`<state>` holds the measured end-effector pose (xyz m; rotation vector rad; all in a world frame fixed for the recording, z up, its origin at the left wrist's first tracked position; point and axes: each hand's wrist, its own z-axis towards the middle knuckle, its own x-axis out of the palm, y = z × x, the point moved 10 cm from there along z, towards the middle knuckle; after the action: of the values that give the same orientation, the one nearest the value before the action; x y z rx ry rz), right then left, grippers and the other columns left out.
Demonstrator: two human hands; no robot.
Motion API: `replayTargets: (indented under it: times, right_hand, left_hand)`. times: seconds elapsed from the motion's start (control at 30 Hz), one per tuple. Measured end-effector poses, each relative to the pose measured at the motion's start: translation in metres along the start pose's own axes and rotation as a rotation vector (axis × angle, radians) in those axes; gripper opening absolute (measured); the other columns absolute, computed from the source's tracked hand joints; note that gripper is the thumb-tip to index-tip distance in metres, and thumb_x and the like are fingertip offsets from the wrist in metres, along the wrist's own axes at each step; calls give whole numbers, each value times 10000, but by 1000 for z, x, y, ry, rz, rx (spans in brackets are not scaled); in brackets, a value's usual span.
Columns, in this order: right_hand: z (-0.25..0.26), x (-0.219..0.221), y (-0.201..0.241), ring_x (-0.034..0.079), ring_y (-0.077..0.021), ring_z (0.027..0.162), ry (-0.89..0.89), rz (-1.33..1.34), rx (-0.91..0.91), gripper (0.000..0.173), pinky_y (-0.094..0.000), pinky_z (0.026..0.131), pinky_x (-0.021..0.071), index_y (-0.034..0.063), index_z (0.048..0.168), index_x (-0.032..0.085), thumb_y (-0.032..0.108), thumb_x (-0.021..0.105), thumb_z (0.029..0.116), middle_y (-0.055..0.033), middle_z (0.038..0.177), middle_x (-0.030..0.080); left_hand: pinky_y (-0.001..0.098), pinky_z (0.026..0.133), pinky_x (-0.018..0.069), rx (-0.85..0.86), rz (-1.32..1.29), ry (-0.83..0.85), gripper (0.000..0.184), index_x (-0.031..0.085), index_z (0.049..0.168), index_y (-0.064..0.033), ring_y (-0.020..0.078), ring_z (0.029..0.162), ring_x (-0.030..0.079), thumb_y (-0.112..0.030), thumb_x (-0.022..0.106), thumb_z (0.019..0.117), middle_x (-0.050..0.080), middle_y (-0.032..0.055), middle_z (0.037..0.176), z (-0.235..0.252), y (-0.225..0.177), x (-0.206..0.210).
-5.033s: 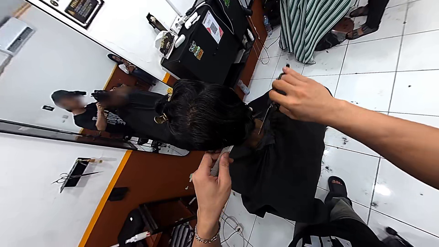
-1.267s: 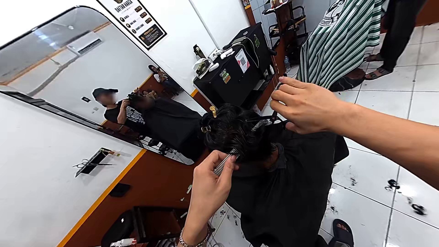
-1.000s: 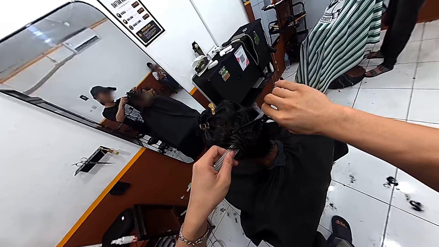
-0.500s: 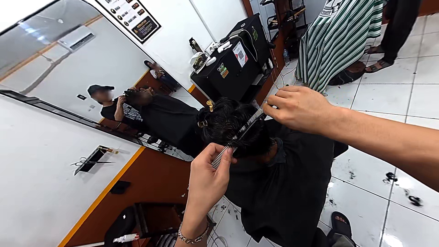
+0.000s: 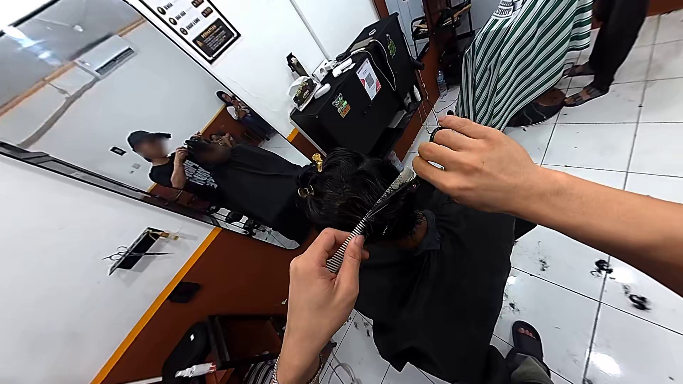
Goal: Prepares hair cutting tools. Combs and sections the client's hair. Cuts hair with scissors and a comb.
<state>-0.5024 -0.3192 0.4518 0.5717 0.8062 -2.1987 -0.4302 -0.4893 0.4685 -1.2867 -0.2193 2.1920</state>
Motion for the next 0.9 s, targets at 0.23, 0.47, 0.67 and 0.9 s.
replayTargets:
  times: [0.23,0.47,0.67,0.9]
  right_hand:
    - [-5,3,1,623,-334,679,-41,61,9,180,-453,675,518,-34,978,622,-69,447,993,-173,802,612]
    - [-62,-1,-22,700,-387,980,-62,314,318,143,-539,1001,526,-16,1042,654,2,535,963,-211,1003,681]
    - [-295,45,-25,715,-98,907,-627,1316,1733,130,-332,831,624,154,1070,596,99,497,1007,59,958,704]
    - [-513,65,120,713,-112,949,-935,1214,2299,101,-362,848,622,231,1075,575,178,499,1035,78,1018,684]
  left_hand:
    - [76,555,487,-5,7,8,180,679,937,-90,-82,649,617,-202,562,1016,706,-77,778,1,1,2]
    - [362,595,575,-85,85,448,291,710,1001,-69,118,654,685,-280,513,1037,722,1,770,-55,28,84]
    - [227,775,520,-92,-218,696,496,630,1315,1,40,848,597,-378,396,1096,662,57,1022,-72,3,73]
    - [97,616,475,167,113,43,178,608,1027,-2,-97,665,537,-164,534,1042,602,-111,817,34,-35,-41]
